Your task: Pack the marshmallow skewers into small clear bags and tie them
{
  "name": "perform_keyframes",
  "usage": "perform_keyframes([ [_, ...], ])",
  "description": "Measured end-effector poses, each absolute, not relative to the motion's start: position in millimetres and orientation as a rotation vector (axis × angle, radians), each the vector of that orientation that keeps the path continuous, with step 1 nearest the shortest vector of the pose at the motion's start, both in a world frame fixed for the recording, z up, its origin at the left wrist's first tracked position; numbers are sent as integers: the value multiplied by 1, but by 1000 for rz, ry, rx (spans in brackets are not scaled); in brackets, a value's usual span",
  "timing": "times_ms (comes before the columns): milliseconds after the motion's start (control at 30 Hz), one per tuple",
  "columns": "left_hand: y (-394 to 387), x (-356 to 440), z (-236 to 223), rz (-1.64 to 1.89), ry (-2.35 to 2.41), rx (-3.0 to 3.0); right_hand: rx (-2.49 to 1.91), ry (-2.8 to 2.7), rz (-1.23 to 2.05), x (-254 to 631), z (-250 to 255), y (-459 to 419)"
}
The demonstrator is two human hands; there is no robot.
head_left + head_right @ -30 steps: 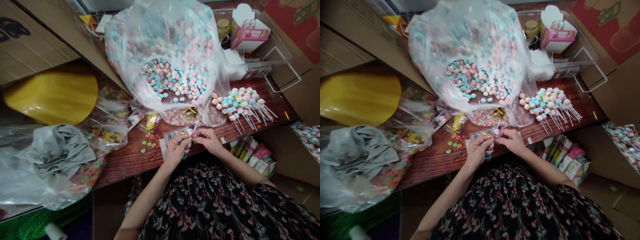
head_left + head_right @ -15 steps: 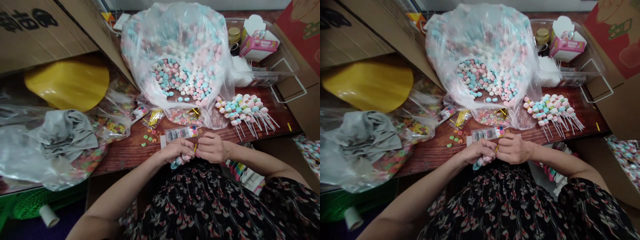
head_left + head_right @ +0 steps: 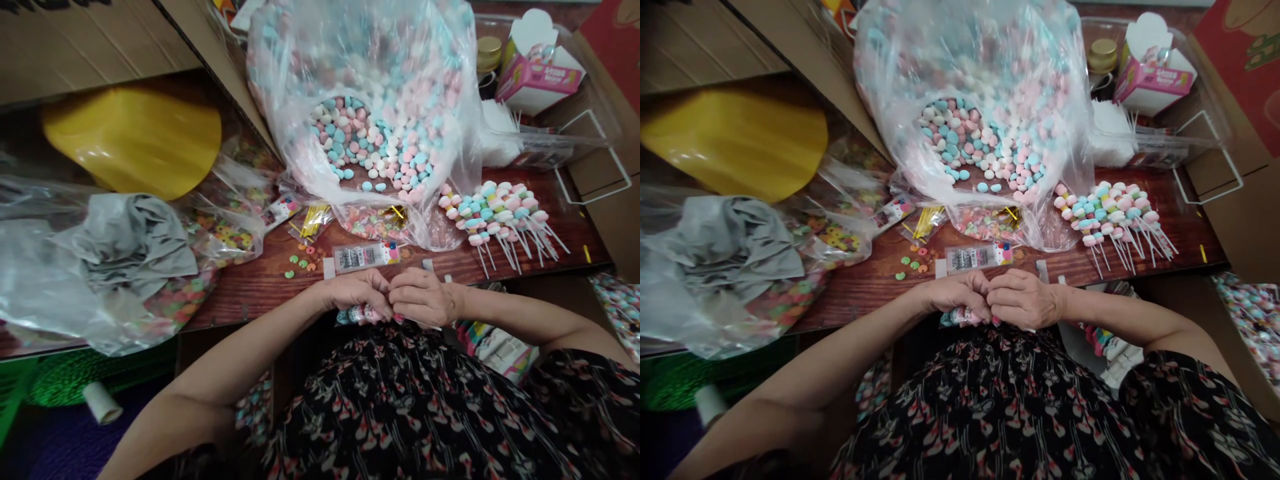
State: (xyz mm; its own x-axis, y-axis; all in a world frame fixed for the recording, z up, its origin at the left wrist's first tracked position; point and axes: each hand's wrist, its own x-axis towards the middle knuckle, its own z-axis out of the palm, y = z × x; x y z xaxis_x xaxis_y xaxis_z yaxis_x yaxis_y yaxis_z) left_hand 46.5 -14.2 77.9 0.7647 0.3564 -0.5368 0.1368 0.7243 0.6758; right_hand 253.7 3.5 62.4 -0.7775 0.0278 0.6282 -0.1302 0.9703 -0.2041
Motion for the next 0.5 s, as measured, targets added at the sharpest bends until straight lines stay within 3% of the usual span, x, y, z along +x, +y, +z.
perform_keyframes([
  [133, -10, 45, 81, 112, 649, 814, 33, -2360, 451, 249, 53, 0],
  [300, 4, 37, 84, 44, 619, 1009, -6, -2427, 316, 242, 60, 2],
  [500, 26, 4, 119, 448, 987, 1492, -88, -2625, 53, 242, 83, 9],
])
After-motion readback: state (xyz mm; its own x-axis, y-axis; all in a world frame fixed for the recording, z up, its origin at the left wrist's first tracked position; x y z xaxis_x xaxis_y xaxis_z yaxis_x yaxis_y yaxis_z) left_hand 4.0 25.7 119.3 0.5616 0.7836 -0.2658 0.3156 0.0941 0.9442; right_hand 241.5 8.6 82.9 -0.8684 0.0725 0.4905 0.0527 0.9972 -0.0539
